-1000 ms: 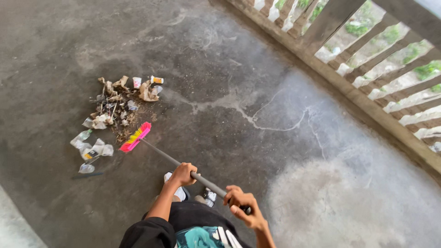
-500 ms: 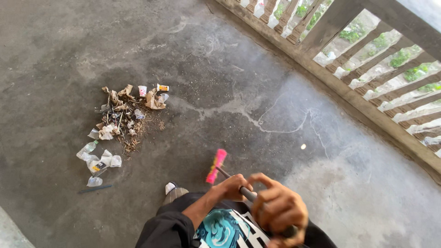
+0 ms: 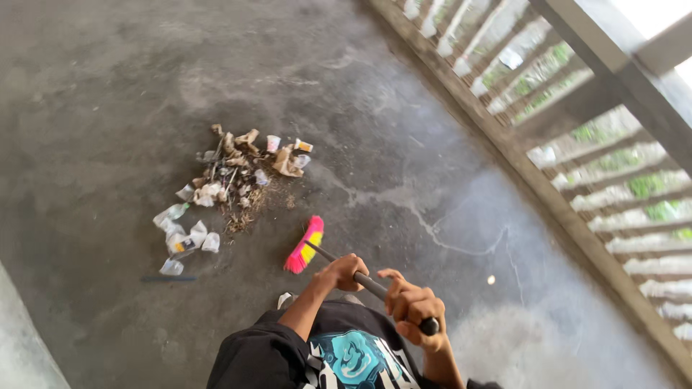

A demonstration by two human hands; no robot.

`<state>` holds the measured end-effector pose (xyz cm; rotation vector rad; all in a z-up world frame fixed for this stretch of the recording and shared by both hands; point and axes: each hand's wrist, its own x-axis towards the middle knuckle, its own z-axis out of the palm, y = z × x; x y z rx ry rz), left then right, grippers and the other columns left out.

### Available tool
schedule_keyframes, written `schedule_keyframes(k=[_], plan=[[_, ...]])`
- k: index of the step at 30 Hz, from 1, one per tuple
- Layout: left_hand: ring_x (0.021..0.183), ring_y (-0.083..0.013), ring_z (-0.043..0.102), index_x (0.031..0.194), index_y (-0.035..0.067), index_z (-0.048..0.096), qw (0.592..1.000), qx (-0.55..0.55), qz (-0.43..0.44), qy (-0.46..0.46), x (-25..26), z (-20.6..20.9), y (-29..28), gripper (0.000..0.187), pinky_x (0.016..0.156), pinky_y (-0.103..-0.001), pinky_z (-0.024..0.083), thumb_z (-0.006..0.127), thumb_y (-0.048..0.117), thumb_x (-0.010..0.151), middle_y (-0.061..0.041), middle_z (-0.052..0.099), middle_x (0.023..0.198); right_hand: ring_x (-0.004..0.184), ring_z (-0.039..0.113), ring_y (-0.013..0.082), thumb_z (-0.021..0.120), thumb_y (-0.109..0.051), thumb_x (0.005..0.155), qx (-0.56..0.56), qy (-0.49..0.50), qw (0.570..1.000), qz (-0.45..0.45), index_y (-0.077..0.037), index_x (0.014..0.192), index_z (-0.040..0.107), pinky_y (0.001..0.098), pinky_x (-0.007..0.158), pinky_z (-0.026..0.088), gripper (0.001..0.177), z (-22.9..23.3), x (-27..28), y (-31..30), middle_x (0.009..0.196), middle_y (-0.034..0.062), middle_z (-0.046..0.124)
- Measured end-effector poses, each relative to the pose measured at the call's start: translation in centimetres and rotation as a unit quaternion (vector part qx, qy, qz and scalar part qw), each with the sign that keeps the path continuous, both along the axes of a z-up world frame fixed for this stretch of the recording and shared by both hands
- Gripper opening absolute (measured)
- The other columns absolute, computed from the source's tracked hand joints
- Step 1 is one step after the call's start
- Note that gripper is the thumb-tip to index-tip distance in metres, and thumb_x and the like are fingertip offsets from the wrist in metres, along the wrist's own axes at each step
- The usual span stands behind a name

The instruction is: The person sweeps debris and trash into a pile on a balcony using a broom.

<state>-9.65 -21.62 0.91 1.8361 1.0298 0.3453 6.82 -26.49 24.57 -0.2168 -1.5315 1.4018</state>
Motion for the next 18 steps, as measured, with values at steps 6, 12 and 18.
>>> schedule_keyframes(k=[6, 12, 18], plan=[[0.067, -0.0359, 0.067, 0.066, 0.013, 0.07, 0.988, 0.081, 0.115, -0.059, -4.3, 1.6, -0.4, 0.016, 0.063, -0.047, 0.052, 0.071, 0.023, 0.079, -0.014, 0.068, 0.069, 0.068, 0.057, 0.024, 0.07, -0.011, 0.076, 0.009, -0.005, 1.0, 0.001, -0.009, 0.057, 0.042, 0.0679, 0.108, 0.041, 0.034, 1.2, -2.6, 0.8, 0.057, 0.0049, 0.048], [0.058, -0.0328, 0.068, 0.058, 0.012, 0.063, 0.972, 0.042, 0.223, -0.054, -7.6, 5.6, -2.4, 0.017, 0.062, -0.044, 0.053, 0.067, 0.018, 0.073, -0.011, 0.066, 0.06, 0.064, 0.057, 0.0204, 0.069, -0.016, 0.082, 0.093, 0.056, 0.993, 0.048, -0.011, 0.057, 0.048, 0.0641, 0.107, 0.041, 0.033, 3.2, -4.6, 6.4, 0.057, 0.0027, 0.051], [0.065, -0.0378, 0.068, 0.063, 0.013, 0.07, 0.894, 0.059, 0.443, -0.037, -12.5, 5.1, -7.0, 0.022, 0.059, -0.048, 0.052, 0.073, 0.03, 0.077, -0.015, 0.067, 0.065, 0.063, 0.051, 0.0195, 0.061, -0.022, 0.091, -0.035, 0.053, 0.997, 0.042, -0.009, 0.061, 0.047, 0.0585, 0.102, 0.05, 0.035, -0.2, -12.2, 11.7, 0.061, 0.0032, 0.047]])
